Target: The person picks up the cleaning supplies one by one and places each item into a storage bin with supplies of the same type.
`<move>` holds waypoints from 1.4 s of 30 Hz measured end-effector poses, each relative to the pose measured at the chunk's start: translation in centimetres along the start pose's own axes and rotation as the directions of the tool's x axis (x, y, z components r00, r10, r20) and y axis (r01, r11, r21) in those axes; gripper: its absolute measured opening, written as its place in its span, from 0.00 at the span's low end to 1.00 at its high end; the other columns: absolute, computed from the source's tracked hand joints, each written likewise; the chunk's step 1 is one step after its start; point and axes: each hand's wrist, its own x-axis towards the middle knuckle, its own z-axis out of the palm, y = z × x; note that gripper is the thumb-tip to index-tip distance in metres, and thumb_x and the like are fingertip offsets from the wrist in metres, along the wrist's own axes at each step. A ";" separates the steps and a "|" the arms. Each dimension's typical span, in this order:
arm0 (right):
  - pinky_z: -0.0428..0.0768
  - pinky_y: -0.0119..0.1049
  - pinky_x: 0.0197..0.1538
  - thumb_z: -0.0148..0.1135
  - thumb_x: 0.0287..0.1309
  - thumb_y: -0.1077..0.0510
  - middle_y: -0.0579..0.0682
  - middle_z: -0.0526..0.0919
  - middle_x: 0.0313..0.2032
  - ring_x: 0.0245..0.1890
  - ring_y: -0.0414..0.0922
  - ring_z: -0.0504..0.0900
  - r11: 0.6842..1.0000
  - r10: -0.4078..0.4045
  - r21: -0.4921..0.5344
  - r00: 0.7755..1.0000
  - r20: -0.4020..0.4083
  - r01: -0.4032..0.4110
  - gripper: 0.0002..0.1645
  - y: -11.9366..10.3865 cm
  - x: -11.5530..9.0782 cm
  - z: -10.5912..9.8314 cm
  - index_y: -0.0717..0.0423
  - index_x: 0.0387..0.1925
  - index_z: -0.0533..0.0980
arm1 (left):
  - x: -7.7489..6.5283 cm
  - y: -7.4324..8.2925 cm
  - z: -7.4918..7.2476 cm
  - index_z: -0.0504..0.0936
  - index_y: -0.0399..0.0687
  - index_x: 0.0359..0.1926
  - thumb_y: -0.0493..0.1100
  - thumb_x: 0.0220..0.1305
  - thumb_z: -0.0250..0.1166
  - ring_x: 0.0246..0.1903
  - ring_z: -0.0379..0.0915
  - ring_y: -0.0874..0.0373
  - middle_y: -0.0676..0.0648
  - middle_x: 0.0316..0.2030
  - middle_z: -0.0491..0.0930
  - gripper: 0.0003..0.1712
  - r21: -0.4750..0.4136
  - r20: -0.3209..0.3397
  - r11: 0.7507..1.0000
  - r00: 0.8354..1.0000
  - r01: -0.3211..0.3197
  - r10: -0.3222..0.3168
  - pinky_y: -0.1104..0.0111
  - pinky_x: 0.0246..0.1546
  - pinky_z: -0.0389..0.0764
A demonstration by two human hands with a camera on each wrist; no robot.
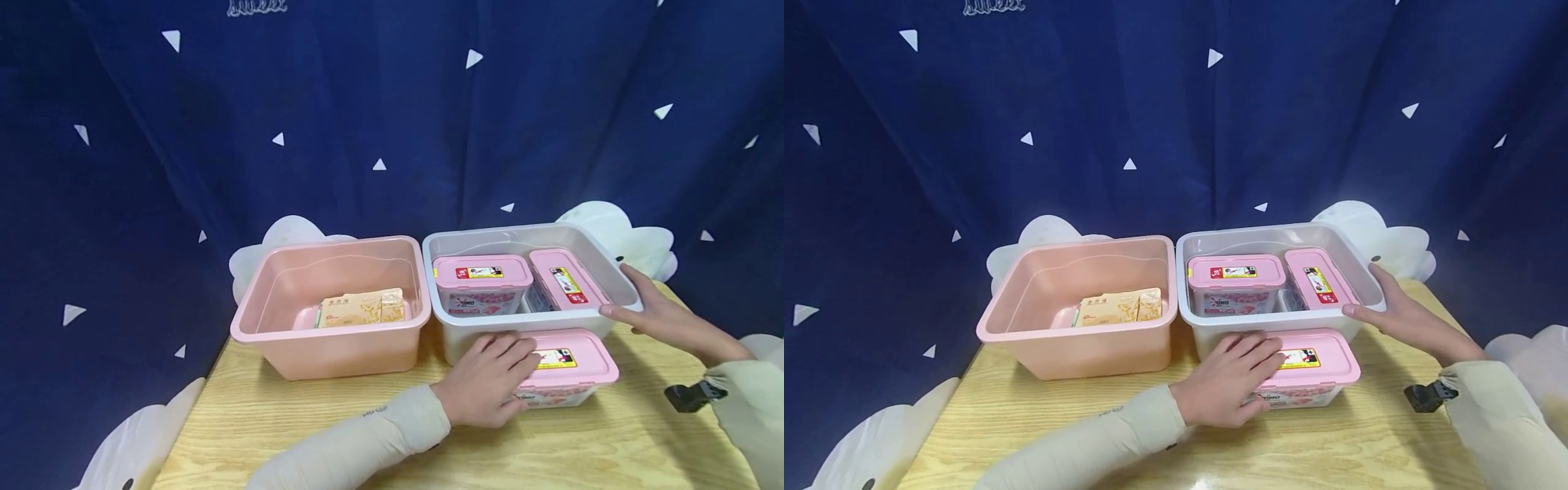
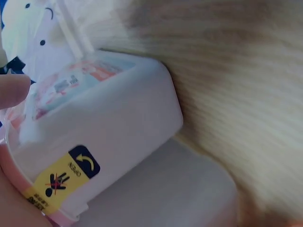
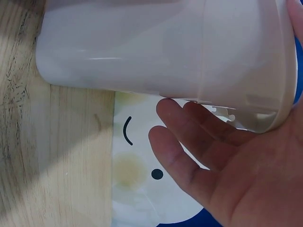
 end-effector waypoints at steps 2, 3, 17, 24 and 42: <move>0.82 0.55 0.35 0.55 0.68 0.44 0.81 0.50 0.68 0.59 0.78 0.64 1.000 -0.006 0.005 1.000 0.000 0.006 0.60 0.0 0.0 0.0 0.60 0.76 0.23 | -0.1 0.3 -0.1 0.62 0.58 0.71 0.70 0.63 0.54 0.71 0.55 0.58 0.56 0.71 0.61 0.41 -0.002 -0.003 1.000 1.000 0.016 -0.016 0.63 0.69 0.61; 0.82 0.55 0.35 0.55 0.68 0.44 0.81 0.49 0.68 0.59 0.78 0.64 1.000 -0.005 0.004 1.000 0.000 0.005 0.60 0.0 -0.1 0.0 0.60 0.76 0.23 | -0.2 0.4 -0.2 0.62 0.58 0.71 0.70 0.63 0.54 0.72 0.55 0.58 0.55 0.72 0.61 0.41 -0.002 -0.004 1.000 1.000 0.024 -0.024 0.63 0.70 0.60; 0.82 0.56 0.35 0.55 0.68 0.46 0.81 0.50 0.67 0.58 0.77 0.65 1.000 -0.007 0.012 1.000 -0.016 0.007 0.60 0.5 -0.4 0.0 0.61 0.76 0.24 | 0.9 0.9 -2.1 0.70 0.59 0.60 0.75 0.57 0.55 0.55 0.66 0.61 0.55 0.60 0.69 0.38 -0.066 -0.012 0.991 0.993 0.118 -0.119 0.69 0.52 0.70; 0.82 0.55 0.35 0.55 0.68 0.46 0.80 0.51 0.67 0.58 0.75 0.66 1.000 -0.020 0.003 1.000 -0.023 0.020 0.59 0.5 -0.3 -0.2 0.61 0.76 0.26 | 1.1 0.7 -1.4 0.66 0.60 0.63 0.76 0.61 0.50 0.53 0.67 0.60 0.51 0.67 0.62 0.38 -0.119 0.078 0.990 0.994 0.082 -0.073 0.71 0.48 0.71; 0.82 0.52 0.34 0.56 0.68 0.47 0.80 0.52 0.67 0.57 0.75 0.66 0.999 -0.038 0.016 0.999 -0.032 0.038 0.58 0.4 0.2 0.1 0.63 0.76 0.27 | 1.1 0.3 -3.0 0.58 0.67 0.70 0.78 0.58 0.55 0.55 0.63 0.64 0.57 0.69 0.57 0.45 -0.221 0.234 0.975 0.971 0.012 0.042 0.75 0.47 0.68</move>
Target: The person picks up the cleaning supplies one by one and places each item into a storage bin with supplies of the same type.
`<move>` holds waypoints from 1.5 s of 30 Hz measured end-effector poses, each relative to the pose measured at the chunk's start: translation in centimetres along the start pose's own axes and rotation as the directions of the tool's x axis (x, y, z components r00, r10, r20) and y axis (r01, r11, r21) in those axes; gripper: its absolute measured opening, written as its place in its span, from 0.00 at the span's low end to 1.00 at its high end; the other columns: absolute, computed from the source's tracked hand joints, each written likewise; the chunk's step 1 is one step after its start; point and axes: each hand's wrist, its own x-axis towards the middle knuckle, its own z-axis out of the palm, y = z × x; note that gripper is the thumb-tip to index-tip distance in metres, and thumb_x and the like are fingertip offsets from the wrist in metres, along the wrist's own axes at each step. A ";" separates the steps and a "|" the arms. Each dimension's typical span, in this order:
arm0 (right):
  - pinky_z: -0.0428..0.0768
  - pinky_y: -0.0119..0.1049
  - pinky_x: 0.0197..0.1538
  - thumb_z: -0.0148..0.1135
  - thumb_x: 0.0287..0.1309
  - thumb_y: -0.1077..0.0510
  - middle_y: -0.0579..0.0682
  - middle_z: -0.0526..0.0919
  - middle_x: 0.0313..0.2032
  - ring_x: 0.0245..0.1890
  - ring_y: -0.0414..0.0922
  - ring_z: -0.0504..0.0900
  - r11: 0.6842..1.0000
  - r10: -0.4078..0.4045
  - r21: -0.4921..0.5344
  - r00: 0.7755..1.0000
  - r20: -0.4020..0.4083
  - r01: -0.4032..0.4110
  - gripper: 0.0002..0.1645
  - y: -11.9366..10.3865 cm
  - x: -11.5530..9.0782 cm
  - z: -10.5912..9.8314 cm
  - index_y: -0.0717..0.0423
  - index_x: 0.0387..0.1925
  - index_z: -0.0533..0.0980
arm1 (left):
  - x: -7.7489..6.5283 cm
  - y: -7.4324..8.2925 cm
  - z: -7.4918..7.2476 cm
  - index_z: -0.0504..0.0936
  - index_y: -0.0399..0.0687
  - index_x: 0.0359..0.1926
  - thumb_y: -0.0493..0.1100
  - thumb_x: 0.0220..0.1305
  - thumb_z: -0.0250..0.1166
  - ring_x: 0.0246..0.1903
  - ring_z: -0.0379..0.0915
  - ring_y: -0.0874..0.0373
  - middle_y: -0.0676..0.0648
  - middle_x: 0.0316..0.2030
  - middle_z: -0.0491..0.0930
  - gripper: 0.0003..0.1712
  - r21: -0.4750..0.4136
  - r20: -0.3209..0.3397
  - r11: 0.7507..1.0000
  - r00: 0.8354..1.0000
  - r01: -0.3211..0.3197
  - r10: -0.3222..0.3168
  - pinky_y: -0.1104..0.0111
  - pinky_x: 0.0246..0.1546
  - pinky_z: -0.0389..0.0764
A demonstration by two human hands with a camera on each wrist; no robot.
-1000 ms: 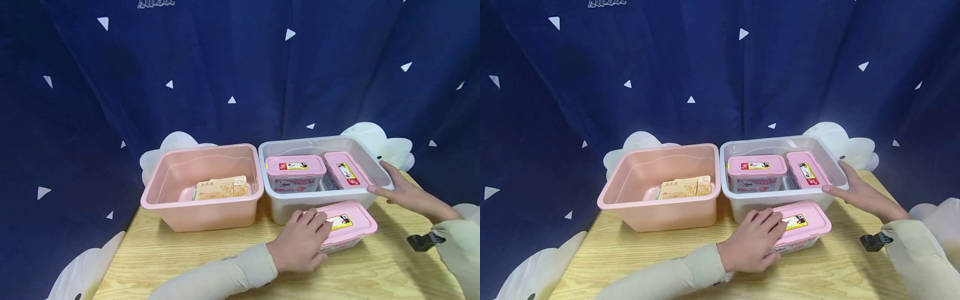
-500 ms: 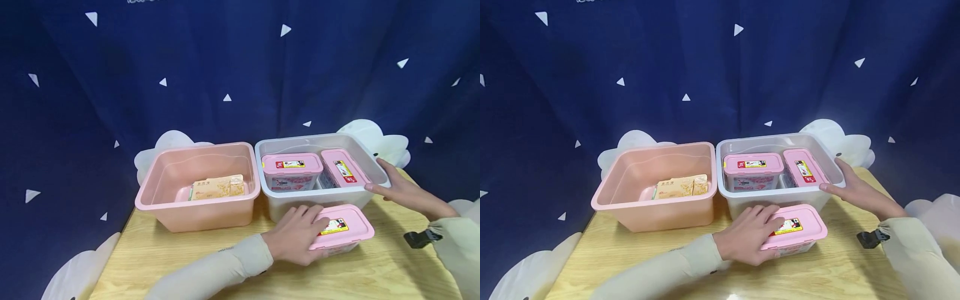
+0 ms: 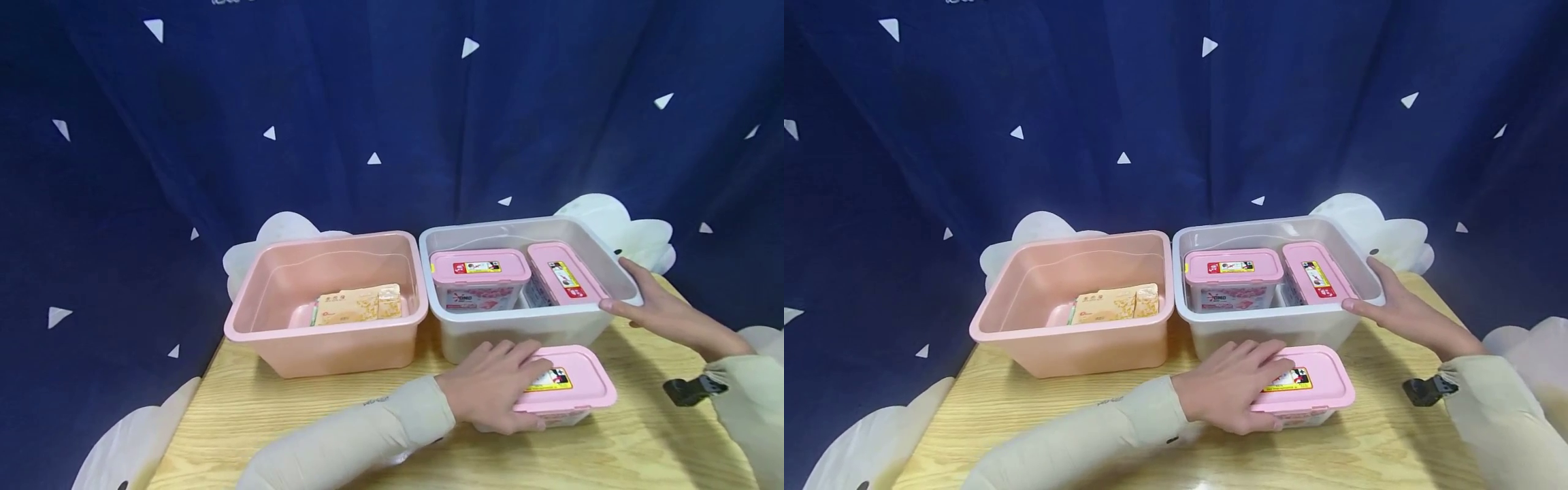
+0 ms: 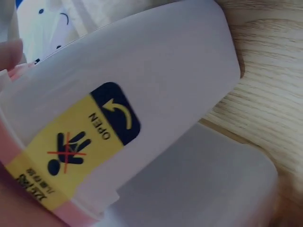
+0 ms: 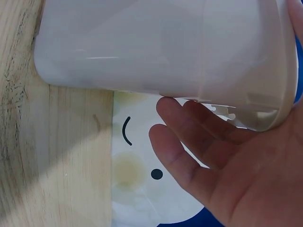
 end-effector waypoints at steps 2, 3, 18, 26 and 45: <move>0.82 0.52 0.35 0.56 0.68 0.48 0.80 0.52 0.67 0.57 0.74 0.66 1.000 0.000 -0.003 1.000 -0.005 0.000 0.58 0.0 0.0 0.0 0.63 0.76 0.27 | -0.1 0.0 0.0 0.58 0.68 0.71 0.77 0.57 0.56 0.56 0.63 0.64 0.58 0.70 0.56 0.45 -0.006 0.007 1.000 1.000 0.006 -0.006 0.74 0.48 0.68; 0.82 0.51 0.35 0.56 0.68 0.47 0.79 0.52 0.67 0.57 0.74 0.66 1.000 0.003 -0.008 1.000 -0.005 -0.003 0.58 0.0 0.0 0.0 0.63 0.76 0.27 | -0.1 0.0 0.0 0.57 0.68 0.71 0.77 0.56 0.57 0.56 0.63 0.64 0.58 0.70 0.56 0.46 -0.007 0.007 1.000 1.000 0.008 -0.008 0.74 0.47 0.68; 0.81 0.50 0.35 0.56 0.68 0.45 0.78 0.52 0.68 0.57 0.72 0.66 1.000 0.016 -0.002 1.000 0.000 -0.016 0.58 0.1 -0.2 0.2 0.60 0.77 0.27 | -0.5 1.0 0.3 0.54 0.74 0.72 0.78 0.55 0.58 0.57 0.63 0.63 0.59 0.70 0.55 0.47 -0.030 0.027 0.993 0.993 0.112 -0.111 0.72 0.44 0.65; 0.81 0.49 0.35 0.55 0.68 0.47 0.79 0.52 0.68 0.57 0.73 0.66 1.000 0.012 -0.004 1.000 -0.007 -0.012 0.58 0.0 -0.1 0.1 0.61 0.77 0.27 | -0.6 1.1 0.4 0.56 0.73 0.72 0.78 0.58 0.54 0.56 0.64 0.63 0.58 0.67 0.57 0.44 -0.006 -0.021 0.992 0.992 0.125 -0.125 0.70 0.46 0.66; 0.82 0.54 0.35 0.54 0.69 0.46 0.80 0.50 0.68 0.57 0.75 0.65 1.000 0.005 0.012 1.000 -0.007 -0.005 0.58 -0.1 -0.2 0.3 0.64 0.76 0.27 | -0.5 1.0 0.5 0.61 0.75 0.70 0.76 0.56 0.60 0.51 0.64 0.64 0.57 0.62 0.64 0.43 -0.004 -0.055 0.994 0.993 0.106 -0.106 0.72 0.43 0.65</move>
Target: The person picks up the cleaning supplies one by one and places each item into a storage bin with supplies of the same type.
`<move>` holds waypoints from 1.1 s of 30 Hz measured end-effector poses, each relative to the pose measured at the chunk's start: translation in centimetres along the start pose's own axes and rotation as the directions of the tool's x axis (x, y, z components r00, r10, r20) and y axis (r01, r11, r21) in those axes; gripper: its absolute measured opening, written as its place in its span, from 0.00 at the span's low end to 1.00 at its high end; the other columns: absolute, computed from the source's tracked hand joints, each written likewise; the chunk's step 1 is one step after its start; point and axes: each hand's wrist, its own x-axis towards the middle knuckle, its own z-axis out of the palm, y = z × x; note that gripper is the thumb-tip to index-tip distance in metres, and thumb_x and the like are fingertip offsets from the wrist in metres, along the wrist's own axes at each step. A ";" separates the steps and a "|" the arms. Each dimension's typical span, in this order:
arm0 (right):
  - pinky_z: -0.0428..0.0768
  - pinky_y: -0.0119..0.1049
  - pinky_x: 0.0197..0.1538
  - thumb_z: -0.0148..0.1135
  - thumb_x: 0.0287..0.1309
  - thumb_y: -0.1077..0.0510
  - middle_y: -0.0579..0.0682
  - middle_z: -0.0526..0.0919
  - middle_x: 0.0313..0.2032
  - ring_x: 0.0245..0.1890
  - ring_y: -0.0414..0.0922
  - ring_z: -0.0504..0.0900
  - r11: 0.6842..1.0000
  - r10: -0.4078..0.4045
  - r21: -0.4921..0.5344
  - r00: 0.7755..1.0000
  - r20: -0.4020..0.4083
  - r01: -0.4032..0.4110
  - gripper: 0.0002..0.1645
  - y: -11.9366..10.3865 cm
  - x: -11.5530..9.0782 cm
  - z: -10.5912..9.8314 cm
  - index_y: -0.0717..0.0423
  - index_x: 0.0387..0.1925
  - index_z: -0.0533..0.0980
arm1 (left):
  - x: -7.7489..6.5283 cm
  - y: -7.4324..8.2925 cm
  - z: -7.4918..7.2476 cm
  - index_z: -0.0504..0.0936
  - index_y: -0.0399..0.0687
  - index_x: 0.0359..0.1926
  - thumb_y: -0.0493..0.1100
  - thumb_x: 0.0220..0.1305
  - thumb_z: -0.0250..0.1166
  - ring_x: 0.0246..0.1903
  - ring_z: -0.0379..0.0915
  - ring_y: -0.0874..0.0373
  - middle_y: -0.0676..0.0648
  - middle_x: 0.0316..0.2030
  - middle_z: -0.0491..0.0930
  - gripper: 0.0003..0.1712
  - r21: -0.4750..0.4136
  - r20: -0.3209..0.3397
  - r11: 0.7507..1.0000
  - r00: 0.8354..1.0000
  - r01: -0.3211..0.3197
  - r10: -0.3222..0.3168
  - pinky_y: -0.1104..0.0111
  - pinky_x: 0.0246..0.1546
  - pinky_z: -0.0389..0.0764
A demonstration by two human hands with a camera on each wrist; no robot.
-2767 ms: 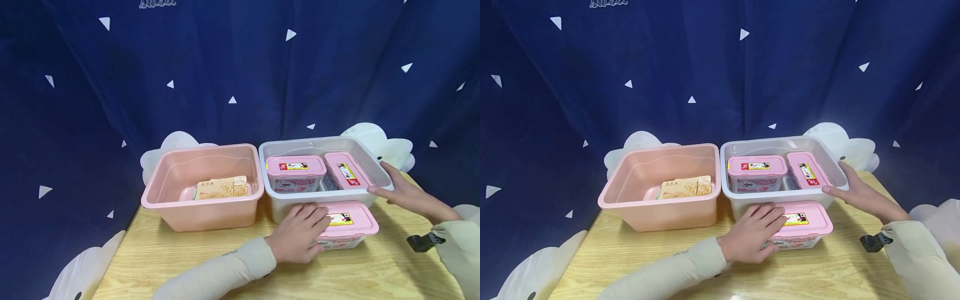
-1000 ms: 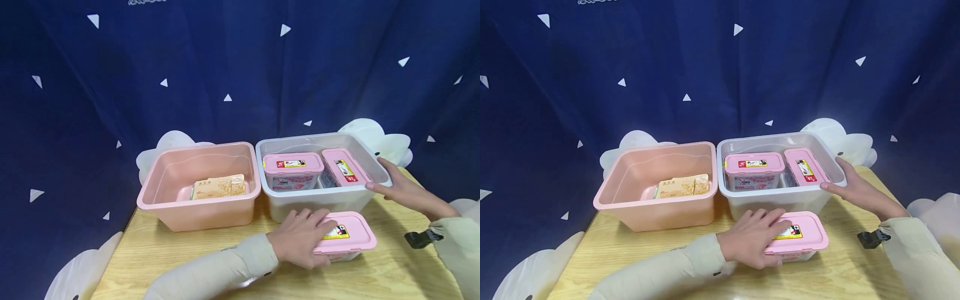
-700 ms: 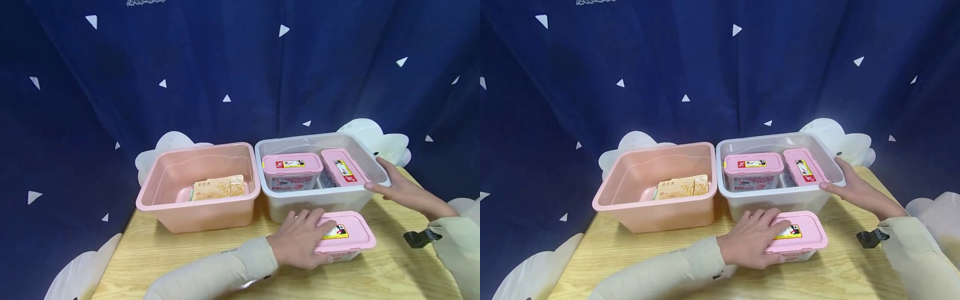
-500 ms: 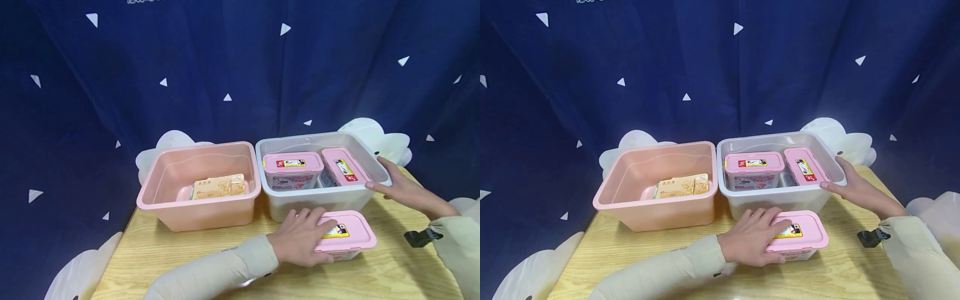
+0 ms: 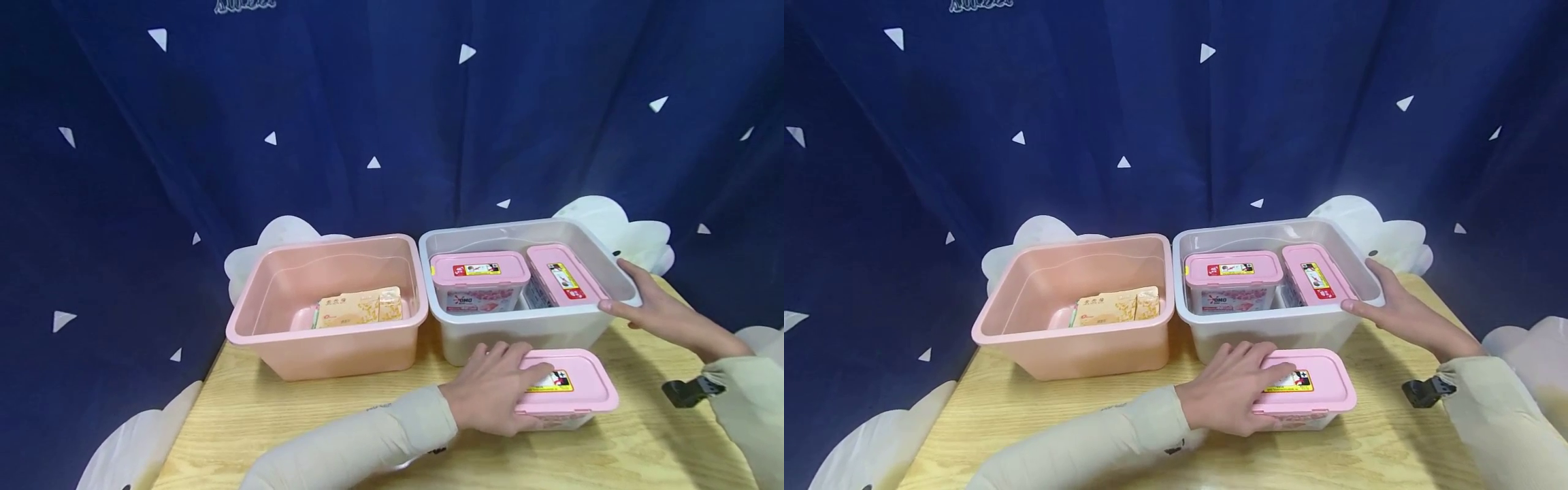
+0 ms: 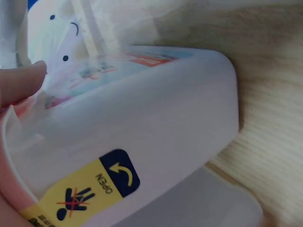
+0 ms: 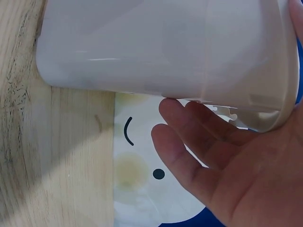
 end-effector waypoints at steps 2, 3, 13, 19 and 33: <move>0.82 0.53 0.35 0.54 0.69 0.46 0.80 0.50 0.68 0.57 0.74 0.65 1.000 0.000 -0.002 1.000 0.002 0.000 0.58 0.1 0.1 0.1 0.64 0.76 0.27 | -0.1 -0.1 0.1 0.62 0.75 0.70 0.75 0.56 0.60 0.51 0.64 0.64 0.57 0.62 0.65 0.42 -0.004 -0.016 1.000 1.000 -0.023 0.022 0.72 0.43 0.64; 0.82 0.53 0.36 0.54 0.69 0.46 0.81 0.49 0.68 0.57 0.74 0.65 1.000 0.002 -0.004 1.000 0.002 -0.002 0.58 0.0 0.1 0.1 0.65 0.76 0.27 | -0.2 -0.1 0.1 0.62 0.75 0.70 0.75 0.57 0.60 0.51 0.64 0.64 0.56 0.62 0.65 0.42 -0.001 -0.025 0.999 0.999 -0.033 0.033 0.72 0.42 0.64; 0.82 0.50 0.35 0.55 0.68 0.45 0.81 0.50 0.67 0.56 0.73 0.66 1.000 0.005 -0.027 1.000 -0.002 -0.005 0.59 -0.4 0.4 -0.1 0.65 0.76 0.27 | -0.8 -0.7 -1.3 0.63 0.74 0.69 0.75 0.56 0.60 0.50 0.63 0.62 0.56 0.62 0.64 0.41 0.065 -0.071 0.995 0.994 -0.074 0.078 0.71 0.43 0.63; 0.82 0.52 0.34 0.55 0.68 0.47 0.81 0.51 0.67 0.57 0.75 0.66 1.000 -0.012 -0.011 1.000 -0.001 0.012 0.58 -0.2 0.4 0.0 0.65 0.76 0.27 | -1.8 -1.6 -4.2 0.63 0.73 0.69 0.73 0.57 0.59 0.56 0.62 0.61 0.55 0.66 0.62 0.40 0.092 -0.112 0.988 0.984 -0.126 0.136 0.69 0.51 0.66; 0.82 0.52 0.33 0.55 0.68 0.47 0.79 0.52 0.67 0.59 0.78 0.64 1.000 -0.019 0.010 1.000 0.013 0.019 0.57 0.2 0.1 0.0 0.60 0.77 0.28 | -3.1 -3.7 -10.5 0.66 0.73 0.69 0.68 0.57 0.62 0.60 0.64 0.57 0.53 0.67 0.63 0.38 0.094 -0.149 0.971 0.961 -0.219 0.231 0.66 0.53 0.69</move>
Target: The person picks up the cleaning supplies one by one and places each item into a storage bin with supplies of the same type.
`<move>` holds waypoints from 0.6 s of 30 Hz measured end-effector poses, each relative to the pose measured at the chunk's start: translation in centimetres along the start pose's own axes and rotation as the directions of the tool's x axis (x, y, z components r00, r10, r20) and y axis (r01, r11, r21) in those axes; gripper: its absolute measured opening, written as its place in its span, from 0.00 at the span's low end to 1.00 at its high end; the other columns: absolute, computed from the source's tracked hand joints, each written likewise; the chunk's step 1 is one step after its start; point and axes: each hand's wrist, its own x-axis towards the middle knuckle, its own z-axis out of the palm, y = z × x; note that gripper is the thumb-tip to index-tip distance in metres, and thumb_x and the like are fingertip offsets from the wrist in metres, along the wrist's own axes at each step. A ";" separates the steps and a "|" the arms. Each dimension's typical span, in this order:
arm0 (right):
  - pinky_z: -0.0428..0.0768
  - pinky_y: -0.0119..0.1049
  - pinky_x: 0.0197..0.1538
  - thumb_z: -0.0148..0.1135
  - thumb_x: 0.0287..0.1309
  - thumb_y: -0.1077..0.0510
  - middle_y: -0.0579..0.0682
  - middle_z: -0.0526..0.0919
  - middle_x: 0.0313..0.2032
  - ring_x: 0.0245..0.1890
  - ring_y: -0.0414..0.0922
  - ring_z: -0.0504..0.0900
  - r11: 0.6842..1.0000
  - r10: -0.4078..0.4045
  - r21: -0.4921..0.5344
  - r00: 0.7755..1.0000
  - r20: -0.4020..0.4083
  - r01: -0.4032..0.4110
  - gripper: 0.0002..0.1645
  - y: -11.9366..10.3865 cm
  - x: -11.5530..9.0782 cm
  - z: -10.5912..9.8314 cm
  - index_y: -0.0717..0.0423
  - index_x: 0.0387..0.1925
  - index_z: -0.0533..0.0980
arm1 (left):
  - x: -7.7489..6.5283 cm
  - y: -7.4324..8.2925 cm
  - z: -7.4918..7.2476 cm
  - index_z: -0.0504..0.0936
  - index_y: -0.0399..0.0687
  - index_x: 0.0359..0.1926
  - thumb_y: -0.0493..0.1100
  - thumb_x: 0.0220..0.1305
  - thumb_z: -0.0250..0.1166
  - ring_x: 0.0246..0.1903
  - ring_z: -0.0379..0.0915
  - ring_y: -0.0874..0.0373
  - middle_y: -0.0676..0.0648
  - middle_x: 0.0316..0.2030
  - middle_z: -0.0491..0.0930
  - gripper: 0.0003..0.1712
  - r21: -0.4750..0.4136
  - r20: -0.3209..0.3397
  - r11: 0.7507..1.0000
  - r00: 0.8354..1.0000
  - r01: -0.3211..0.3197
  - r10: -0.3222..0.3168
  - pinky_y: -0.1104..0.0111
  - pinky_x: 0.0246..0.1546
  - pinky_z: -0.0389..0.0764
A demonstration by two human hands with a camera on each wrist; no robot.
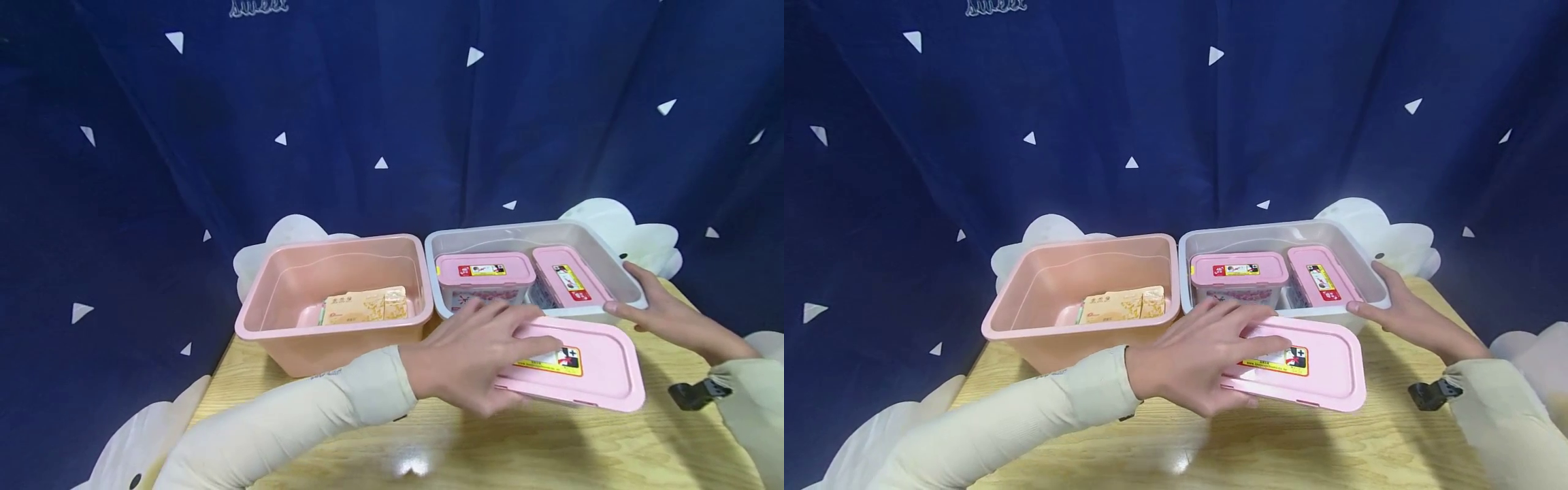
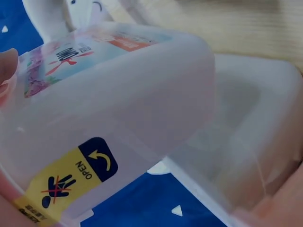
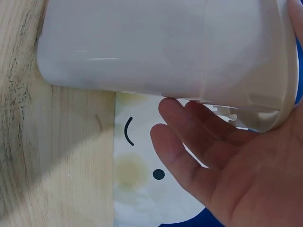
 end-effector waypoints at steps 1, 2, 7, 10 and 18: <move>0.82 0.51 0.33 0.55 0.68 0.47 0.79 0.52 0.67 0.58 0.77 0.64 1.000 -0.002 -0.002 1.000 -0.001 0.002 0.57 0.1 0.0 0.1 0.61 0.77 0.28 | 0.0 -0.3 -0.2 0.66 0.72 0.69 0.67 0.57 0.62 0.62 0.63 0.56 0.53 0.67 0.63 0.39 -0.008 -0.002 1.000 1.000 0.002 -0.002 0.65 0.56 0.69; 0.82 0.50 0.33 0.55 0.68 0.47 0.80 0.52 0.67 0.57 0.77 0.65 1.000 -0.006 -0.003 1.000 -0.005 0.006 0.57 0.2 0.0 0.1 0.63 0.76 0.28 | 0.0 -0.6 -0.5 0.67 0.72 0.69 0.67 0.57 0.62 0.63 0.63 0.56 0.52 0.67 0.64 0.39 -0.015 -0.005 1.000 1.000 0.008 -0.008 0.64 0.57 0.69; 0.79 0.42 0.33 0.54 0.69 0.49 0.83 0.50 0.64 0.52 0.71 0.68 1.000 -0.011 -0.023 0.999 -0.032 0.011 0.57 0.6 -0.1 0.1 0.70 0.74 0.28 | 0.2 -2.3 -2.0 0.69 0.69 0.69 0.67 0.57 0.64 0.62 0.65 0.56 0.51 0.66 0.66 0.39 -0.106 -0.024 0.993 0.998 0.050 -0.053 0.63 0.57 0.70; 0.80 0.42 0.34 0.54 0.69 0.49 0.83 0.50 0.65 0.52 0.70 0.68 1.000 -0.003 -0.019 0.999 -0.034 0.003 0.56 0.6 -0.2 0.1 0.71 0.74 0.29 | 0.3 -3.5 -3.2 0.71 0.66 0.67 0.65 0.56 0.66 0.61 0.67 0.58 0.52 0.65 0.68 0.38 -0.187 -0.054 0.980 0.996 0.064 -0.076 0.65 0.55 0.71; 0.82 0.58 0.35 0.55 0.69 0.48 0.82 0.40 0.71 0.59 0.79 0.60 1.000 0.009 -0.003 1.000 0.011 -0.009 0.58 0.1 0.1 0.0 0.63 0.76 0.25 | 1.1 -6.3 -6.0 0.72 0.65 0.67 0.63 0.55 0.67 0.60 0.67 0.59 0.52 0.65 0.69 0.37 -0.232 -0.094 0.966 0.985 0.117 -0.142 0.67 0.54 0.70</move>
